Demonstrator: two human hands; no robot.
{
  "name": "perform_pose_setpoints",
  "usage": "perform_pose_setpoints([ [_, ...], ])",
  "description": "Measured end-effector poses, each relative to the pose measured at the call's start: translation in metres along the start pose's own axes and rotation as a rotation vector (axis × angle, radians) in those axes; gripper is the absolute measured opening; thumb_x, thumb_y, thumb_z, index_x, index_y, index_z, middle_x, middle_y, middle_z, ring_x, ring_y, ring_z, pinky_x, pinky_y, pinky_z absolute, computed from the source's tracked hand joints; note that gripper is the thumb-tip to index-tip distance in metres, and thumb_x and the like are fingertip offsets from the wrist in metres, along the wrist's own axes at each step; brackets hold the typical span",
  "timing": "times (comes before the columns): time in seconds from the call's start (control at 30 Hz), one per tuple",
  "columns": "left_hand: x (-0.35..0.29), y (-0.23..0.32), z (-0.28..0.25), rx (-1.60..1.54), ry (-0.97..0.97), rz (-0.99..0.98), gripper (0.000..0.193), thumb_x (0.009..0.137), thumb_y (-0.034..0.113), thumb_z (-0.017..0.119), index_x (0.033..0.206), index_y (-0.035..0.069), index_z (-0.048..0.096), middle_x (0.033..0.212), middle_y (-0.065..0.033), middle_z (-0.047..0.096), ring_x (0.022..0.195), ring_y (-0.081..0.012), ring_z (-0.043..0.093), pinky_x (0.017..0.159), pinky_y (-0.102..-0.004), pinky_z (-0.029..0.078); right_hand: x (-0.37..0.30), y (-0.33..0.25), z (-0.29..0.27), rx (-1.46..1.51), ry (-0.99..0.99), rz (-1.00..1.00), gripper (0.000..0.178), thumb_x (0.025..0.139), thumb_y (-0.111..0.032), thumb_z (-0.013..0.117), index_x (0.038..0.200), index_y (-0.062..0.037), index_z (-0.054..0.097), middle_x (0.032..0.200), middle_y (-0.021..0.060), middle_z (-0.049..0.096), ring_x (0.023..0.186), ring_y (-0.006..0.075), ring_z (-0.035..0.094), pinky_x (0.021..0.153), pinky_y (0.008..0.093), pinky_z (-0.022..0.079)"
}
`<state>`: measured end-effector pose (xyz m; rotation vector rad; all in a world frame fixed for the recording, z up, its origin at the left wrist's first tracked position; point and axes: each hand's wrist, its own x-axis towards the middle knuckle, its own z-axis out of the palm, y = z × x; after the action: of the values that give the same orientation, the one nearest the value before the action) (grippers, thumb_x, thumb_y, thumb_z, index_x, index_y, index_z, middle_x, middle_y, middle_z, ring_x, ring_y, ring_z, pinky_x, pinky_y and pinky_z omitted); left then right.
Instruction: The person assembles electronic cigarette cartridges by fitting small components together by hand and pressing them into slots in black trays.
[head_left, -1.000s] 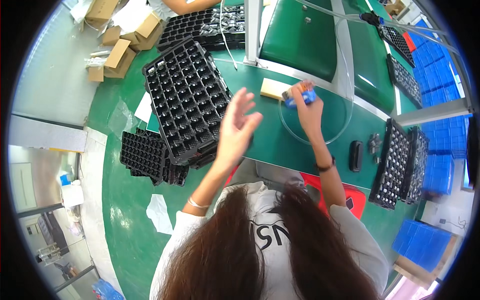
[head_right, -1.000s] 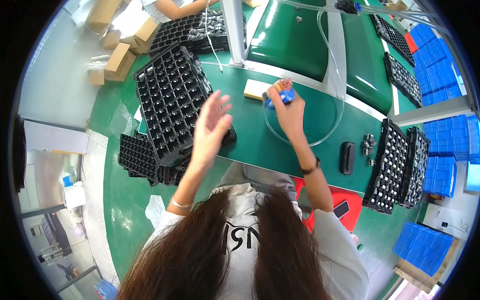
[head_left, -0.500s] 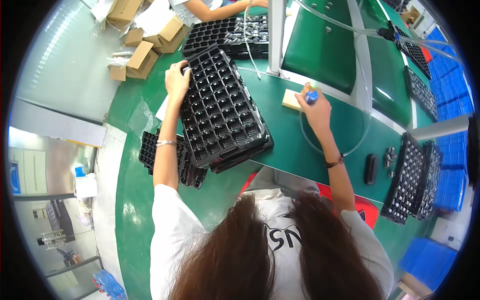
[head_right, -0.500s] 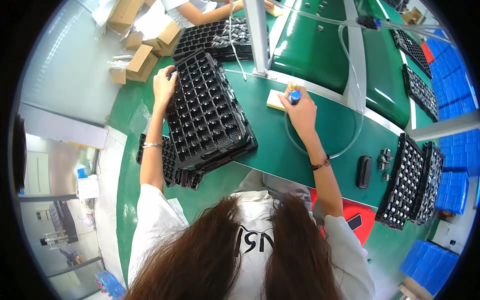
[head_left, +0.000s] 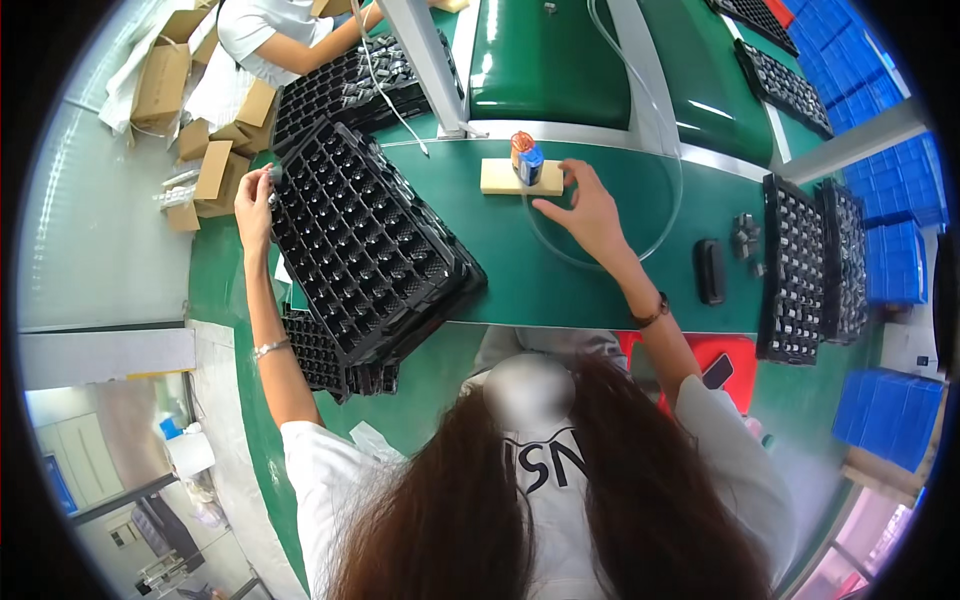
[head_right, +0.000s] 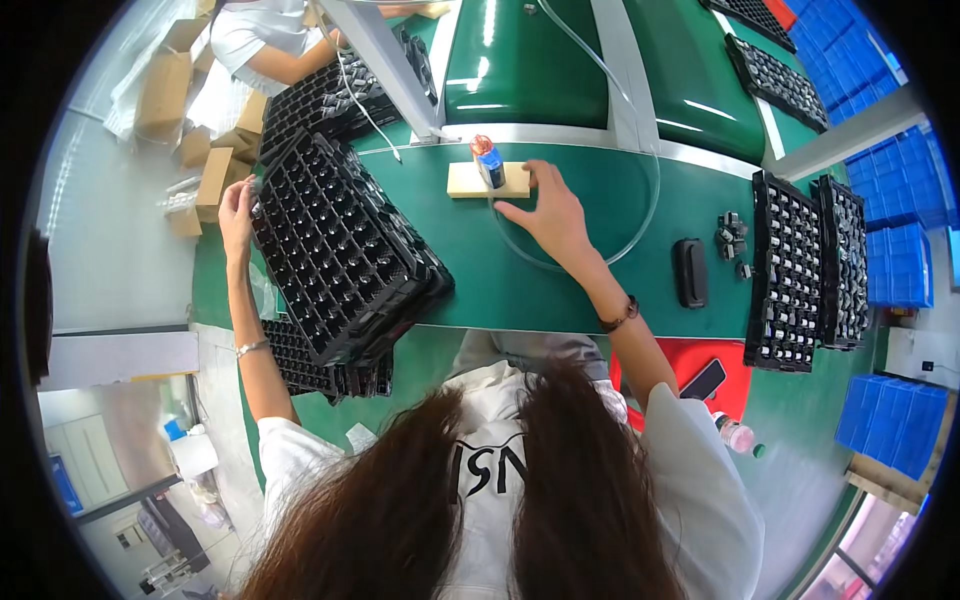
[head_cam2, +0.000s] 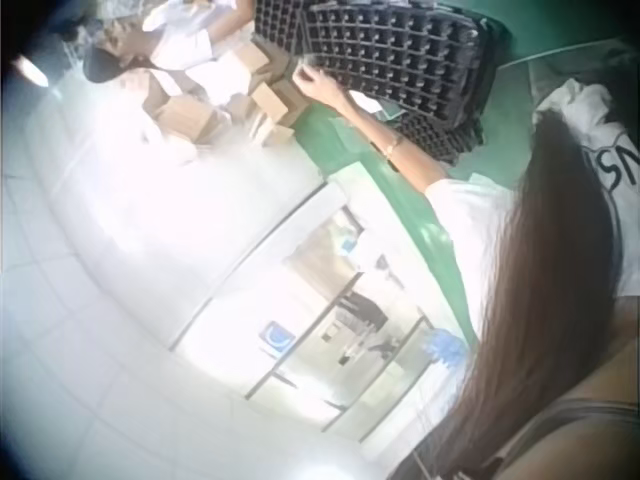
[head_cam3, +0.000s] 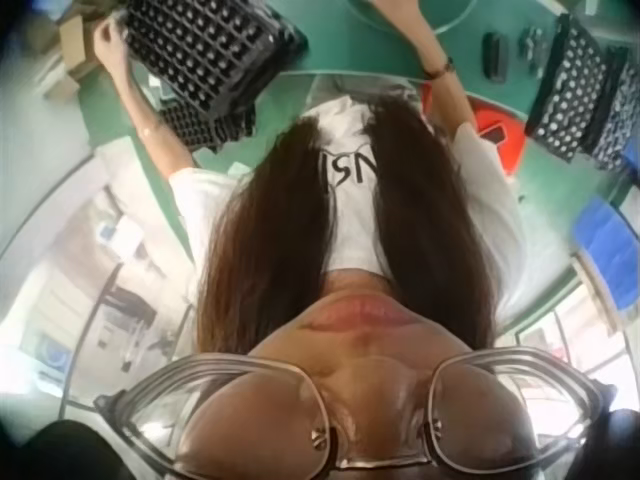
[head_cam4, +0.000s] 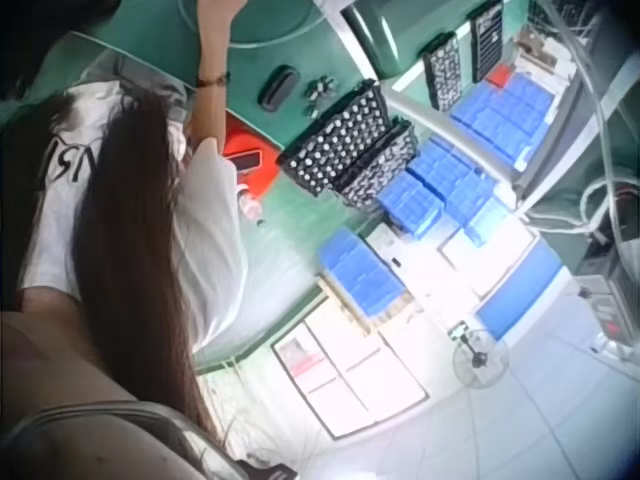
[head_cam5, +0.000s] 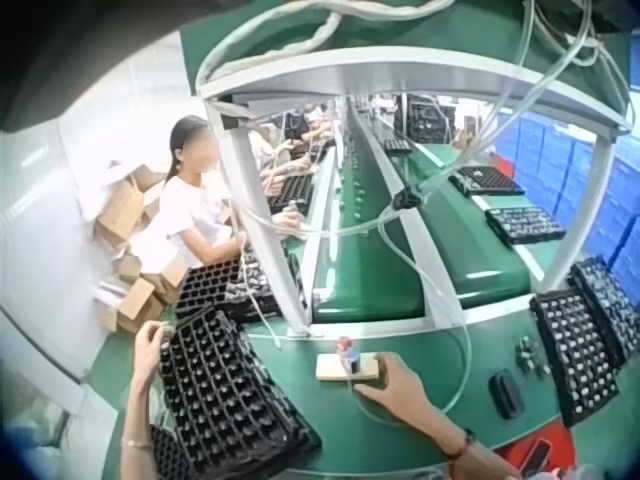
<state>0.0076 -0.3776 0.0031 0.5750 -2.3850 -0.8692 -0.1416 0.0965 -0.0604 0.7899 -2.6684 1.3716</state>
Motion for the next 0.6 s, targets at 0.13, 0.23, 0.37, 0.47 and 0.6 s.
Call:
perform_pose_setpoints([
  [0.13,-0.039,0.094,0.031,-0.962,-0.106,-0.291,0.017,0.094,0.017,0.047,0.104,0.004,0.047,0.114,-0.0177,0.056,0.101,-0.0226,0.057,0.091,-0.0323,0.047,0.018,-0.001,0.011,-0.038,0.104,-0.025,0.061,0.068,-0.035,0.075,0.116,-0.0073,0.048,0.096,0.0050,0.053,0.071,0.0194,0.055,0.063,0.0308,0.046],
  [0.23,-0.085,0.133,0.039,-1.211,-0.123,-0.451,0.018,0.094,0.021,0.048,0.101,0.005,0.047,0.102,-0.0155,0.057,0.091,-0.0181,0.059,0.083,-0.0269,0.052,0.028,-0.012,0.021,0.001,0.195,-0.137,0.052,0.072,-0.033,0.072,0.112,-0.0068,0.052,0.093,0.0085,0.059,0.073,0.0251,0.059,0.064,0.0340,0.047],
  [0.37,-0.145,0.185,0.065,-1.339,-0.227,-0.611,0.023,0.096,0.026,0.043,0.102,0.005,0.050,0.094,-0.0109,0.059,0.081,-0.0137,0.059,0.075,-0.0228,0.053,0.029,-0.010,0.028,-0.011,0.068,-0.095,0.037,0.077,-0.029,0.068,0.104,-0.0063,0.058,0.078,0.0137,0.061,0.070,0.0318,0.060,0.062,0.0373,0.048],
  [0.47,-0.174,0.199,0.090,-1.381,-0.298,-0.713,0.028,0.096,0.028,0.042,0.109,0.004,0.050,0.098,-0.0124,0.060,0.082,-0.0133,0.059,0.076,-0.0228,0.052,0.025,-0.003,0.035,-0.023,0.135,-0.114,0.032,0.078,-0.026,0.067,0.102,-0.0061,0.059,0.073,0.0143,0.061,0.067,0.0322,0.060,0.060,0.0372,0.048],
  [0.6,-0.196,0.216,0.113,-1.418,-0.387,-0.755,0.029,0.096,0.027,0.044,0.113,0.004,0.050,0.104,-0.0132,0.060,0.086,-0.0132,0.059,0.078,-0.0231,0.050,0.026,-0.010,0.038,0.024,0.163,-0.111,0.030,0.078,-0.024,0.067,0.100,-0.0062,0.059,0.074,0.0141,0.061,0.067,0.0310,0.060,0.059,0.0369,0.048],
])
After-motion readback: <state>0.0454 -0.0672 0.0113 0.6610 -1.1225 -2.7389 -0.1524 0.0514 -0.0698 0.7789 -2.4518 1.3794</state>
